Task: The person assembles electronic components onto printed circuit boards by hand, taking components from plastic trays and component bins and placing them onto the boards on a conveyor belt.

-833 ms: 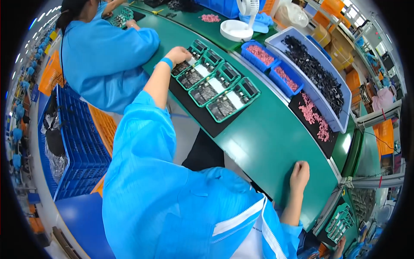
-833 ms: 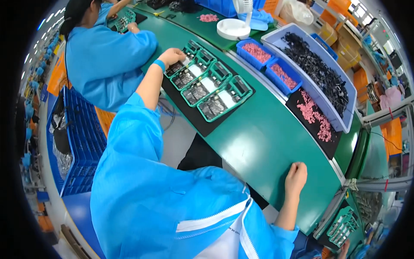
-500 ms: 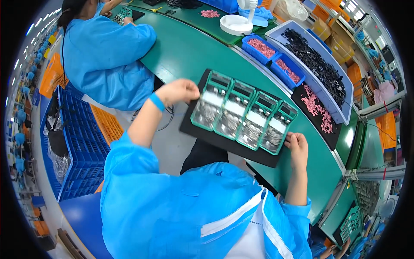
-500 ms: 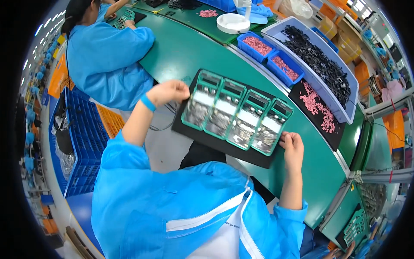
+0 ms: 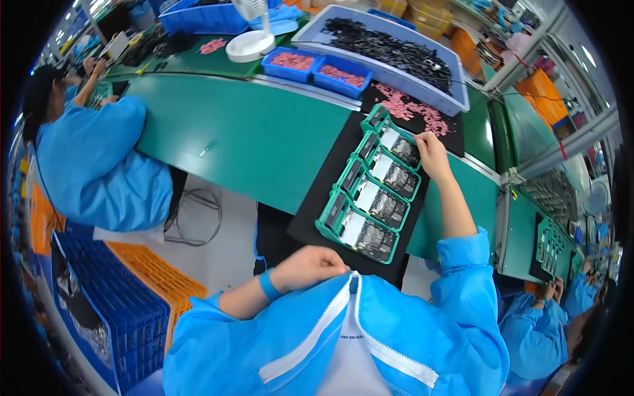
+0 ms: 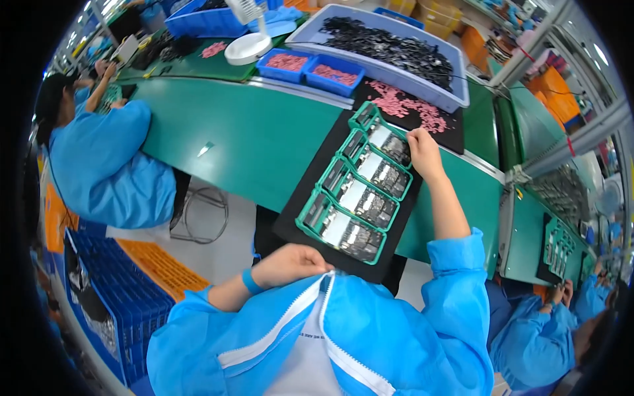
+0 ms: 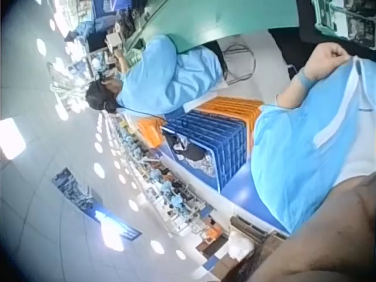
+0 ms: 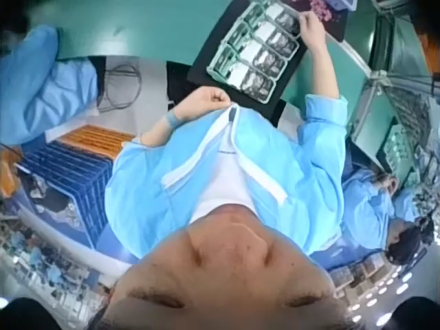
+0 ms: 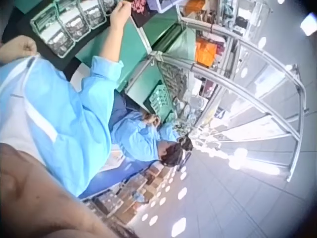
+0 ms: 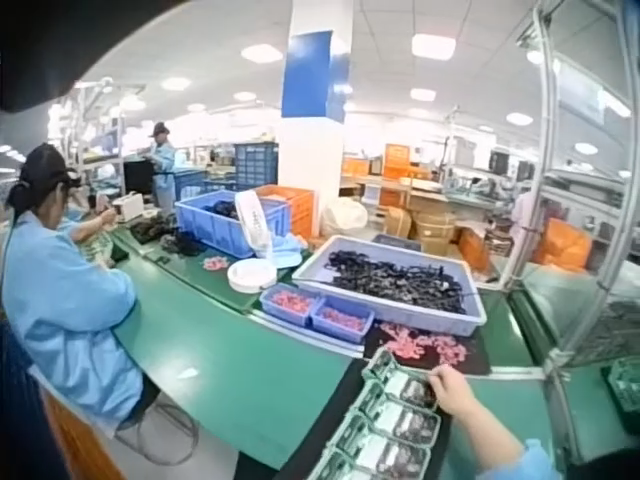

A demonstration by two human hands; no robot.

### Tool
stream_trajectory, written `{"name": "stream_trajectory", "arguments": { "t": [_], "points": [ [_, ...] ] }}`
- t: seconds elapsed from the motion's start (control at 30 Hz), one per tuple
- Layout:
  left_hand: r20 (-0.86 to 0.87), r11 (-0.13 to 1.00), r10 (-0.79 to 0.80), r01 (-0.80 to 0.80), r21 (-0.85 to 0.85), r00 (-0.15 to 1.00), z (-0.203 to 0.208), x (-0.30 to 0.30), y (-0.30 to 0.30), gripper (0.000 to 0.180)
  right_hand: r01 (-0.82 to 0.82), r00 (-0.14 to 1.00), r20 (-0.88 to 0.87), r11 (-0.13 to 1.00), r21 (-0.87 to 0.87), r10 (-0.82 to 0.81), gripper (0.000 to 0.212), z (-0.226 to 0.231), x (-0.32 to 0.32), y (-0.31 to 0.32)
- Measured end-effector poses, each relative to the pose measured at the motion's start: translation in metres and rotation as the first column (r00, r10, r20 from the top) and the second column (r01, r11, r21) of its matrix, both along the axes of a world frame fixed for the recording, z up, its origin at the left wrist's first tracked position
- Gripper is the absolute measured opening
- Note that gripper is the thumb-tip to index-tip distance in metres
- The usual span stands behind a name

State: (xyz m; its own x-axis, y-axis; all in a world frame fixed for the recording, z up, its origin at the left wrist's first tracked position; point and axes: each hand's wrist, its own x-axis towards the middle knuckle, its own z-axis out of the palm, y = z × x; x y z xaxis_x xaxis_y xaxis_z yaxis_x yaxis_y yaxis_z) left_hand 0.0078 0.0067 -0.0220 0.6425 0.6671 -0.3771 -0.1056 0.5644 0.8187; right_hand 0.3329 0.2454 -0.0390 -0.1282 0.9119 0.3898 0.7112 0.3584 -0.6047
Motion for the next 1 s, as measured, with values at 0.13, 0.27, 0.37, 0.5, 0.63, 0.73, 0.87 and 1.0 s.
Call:
{"name": "stream_trajectory", "arguments": {
  "t": [0.13, 0.27, 0.37, 0.5, 0.63, 0.73, 0.87, 1.0],
  "points": [
    [-0.083, 0.991, -0.109, 0.115, 0.065, 0.991, -0.016, 0.032, -0.001, 0.015, 0.020, 0.999, 0.033, 0.999, -0.029, -0.019, 0.009, 0.006, 0.031, 0.003],
    [-0.269, 0.947, -0.200, 0.256, 0.195, 0.942, 0.018, 0.013, 0.020, 0.012, -0.012, 0.990, 0.143, 1.000, 0.027, 0.008, 0.007, 0.014, 0.033, 0.009],
    [-0.305, 0.945, -0.106, 0.191, 0.267, 0.947, 0.053, -0.009, 0.041, 0.008, -0.037, 0.962, 0.270, 0.998, 0.045, 0.023, 0.006, 0.019, 0.029, 0.020],
    [-0.464, 0.870, 0.235, 0.028, 0.492, 0.854, 0.079, -0.021, 0.090, 0.005, -0.060, 0.919, 0.394, 0.996, 0.062, 0.031, 0.004, 0.027, 0.028, 0.031],
    [-0.538, 0.574, 0.448, 0.232, 0.785, 0.714, 0.087, 0.003, 0.146, 0.006, -0.120, 0.817, 0.573, 0.991, 0.058, 0.066, 0.010, 0.031, 0.032, 0.039],
    [-0.562, 0.342, 0.549, 0.447, 0.826, 0.618, 0.061, 0.019, 0.181, 0.007, -0.169, 0.713, 0.696, 0.984, 0.052, 0.086, 0.011, 0.043, 0.025, 0.043],
    [-0.598, 0.231, 0.583, 0.593, 0.771, 0.550, 0.031, 0.039, 0.216, 0.004, -0.224, 0.634, 0.768, 0.972, 0.070, 0.091, 0.010, 0.044, 0.031, 0.051],
    [-0.644, 0.291, 0.527, 0.594, 0.750, 0.554, 0.025, 0.042, 0.223, 0.003, -0.225, 0.717, 0.692, 0.968, 0.112, 0.087, 0.006, 0.031, 0.041, 0.055]
  ]
}}
